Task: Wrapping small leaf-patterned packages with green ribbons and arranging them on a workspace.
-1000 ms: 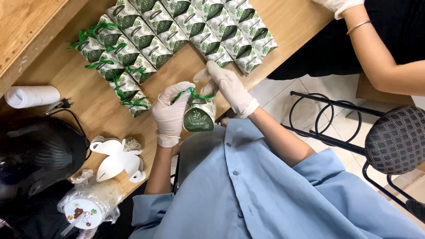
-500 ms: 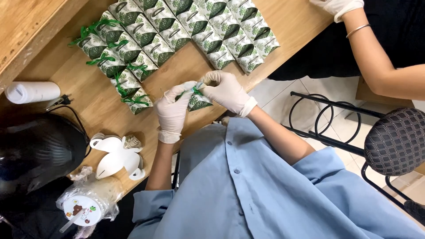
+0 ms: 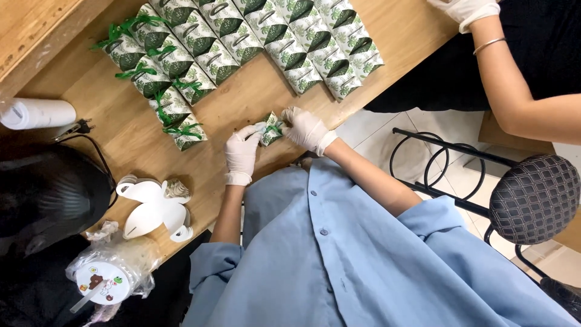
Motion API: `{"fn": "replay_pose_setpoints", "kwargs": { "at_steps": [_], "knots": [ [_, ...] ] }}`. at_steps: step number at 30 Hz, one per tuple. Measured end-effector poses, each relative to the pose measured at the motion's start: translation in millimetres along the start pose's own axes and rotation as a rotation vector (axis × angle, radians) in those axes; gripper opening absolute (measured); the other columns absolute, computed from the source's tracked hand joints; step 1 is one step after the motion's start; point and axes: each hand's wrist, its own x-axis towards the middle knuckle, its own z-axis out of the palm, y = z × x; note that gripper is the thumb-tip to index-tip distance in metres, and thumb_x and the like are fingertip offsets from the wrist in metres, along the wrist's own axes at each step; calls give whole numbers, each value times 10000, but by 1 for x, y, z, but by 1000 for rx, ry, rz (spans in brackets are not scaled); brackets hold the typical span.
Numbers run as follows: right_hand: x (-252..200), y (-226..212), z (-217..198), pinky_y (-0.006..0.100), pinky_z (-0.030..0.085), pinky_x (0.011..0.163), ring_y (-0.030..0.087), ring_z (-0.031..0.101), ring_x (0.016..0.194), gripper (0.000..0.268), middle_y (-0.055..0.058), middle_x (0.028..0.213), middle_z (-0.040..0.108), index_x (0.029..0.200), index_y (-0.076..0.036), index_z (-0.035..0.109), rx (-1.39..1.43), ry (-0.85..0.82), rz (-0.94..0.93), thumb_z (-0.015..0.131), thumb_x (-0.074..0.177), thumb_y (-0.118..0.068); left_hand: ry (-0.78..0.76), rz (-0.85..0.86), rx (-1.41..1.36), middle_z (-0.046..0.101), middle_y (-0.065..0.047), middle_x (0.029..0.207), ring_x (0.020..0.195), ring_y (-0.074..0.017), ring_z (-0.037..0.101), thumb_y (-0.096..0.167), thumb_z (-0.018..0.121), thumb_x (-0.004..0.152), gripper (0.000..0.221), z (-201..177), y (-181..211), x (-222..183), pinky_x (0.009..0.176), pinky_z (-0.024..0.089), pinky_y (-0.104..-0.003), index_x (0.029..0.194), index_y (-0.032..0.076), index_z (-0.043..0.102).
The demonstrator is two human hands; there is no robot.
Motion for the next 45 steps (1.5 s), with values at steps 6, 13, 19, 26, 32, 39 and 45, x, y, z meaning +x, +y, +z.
{"fn": "replay_pose_setpoints", "kwargs": {
  "at_steps": [6, 13, 19, 26, 32, 39, 45],
  "knots": [
    [-7, 0, -13, 443, 535, 795, 370, 666, 901, 155, 167, 972, 682, 970, -69, 708, -7, -8, -27, 704, 848, -166, 54, -61, -32, 795, -46, 1054, 943, -65, 701, 40, 717, 932, 202, -7, -7, -9, 868, 563, -227, 1123, 45, 780],
    [-11, 13, -11, 445, 535, 826, 375, 665, 941, 171, 178, 1002, 683, 1004, -63, 717, -69, -49, -41, 699, 866, -162, 70, -5, 135, 772, -101, 1240, 1197, -178, 716, 117, 799, 926, 258, -11, -27, -14, 1050, 538, -309, 1181, 73, 788],
    [-23, 28, -21, 382, 539, 957, 311, 686, 1119, 516, 204, 1341, 630, 1443, -34, 520, 163, -123, 131, 633, 955, -158, -94, -3, 474, 426, -158, 1567, 1396, -321, 503, 210, 942, 683, 1126, -47, 14, -8, 1143, 426, -413, 1592, 138, 281],
    [-14, -13, -18, 422, 456, 1052, 417, 501, 1295, 1095, 309, 1427, 461, 1590, -43, 265, 103, -218, 29, 910, 717, -197, -156, -123, 720, 396, -135, 1572, 1300, -359, 539, 248, 873, 723, 1013, -25, -8, -5, 1006, 490, -458, 1561, 144, 315],
    [6, 10, 34, 387, 526, 1001, 353, 628, 1161, 917, 236, 1279, 597, 1450, -49, 458, 94, -62, 20, 933, 680, -194, -19, -168, 614, 526, -140, 1459, 1250, -361, 583, 269, 846, 774, 817, -16, -14, -34, 984, 496, -473, 1469, 133, 437],
    [63, -20, 47, 320, 577, 901, 257, 721, 1069, 780, 176, 1285, 678, 1438, -35, 527, 275, -65, 70, 828, 721, -97, 204, -104, 321, 662, -162, 1291, 1147, -331, 661, 220, 855, 797, 714, -27, -59, -68, 957, 522, -426, 1411, 81, 519],
    [101, -55, 63, 336, 540, 953, 297, 670, 1164, 749, 208, 1350, 649, 1463, -52, 530, 178, -9, -94, 840, 781, -40, 841, -151, 304, 367, -269, 1547, 1394, -348, 447, 155, 945, 709, 1074, -56, -38, -59, 1100, 462, -396, 1538, -24, 286]
  ]
}}
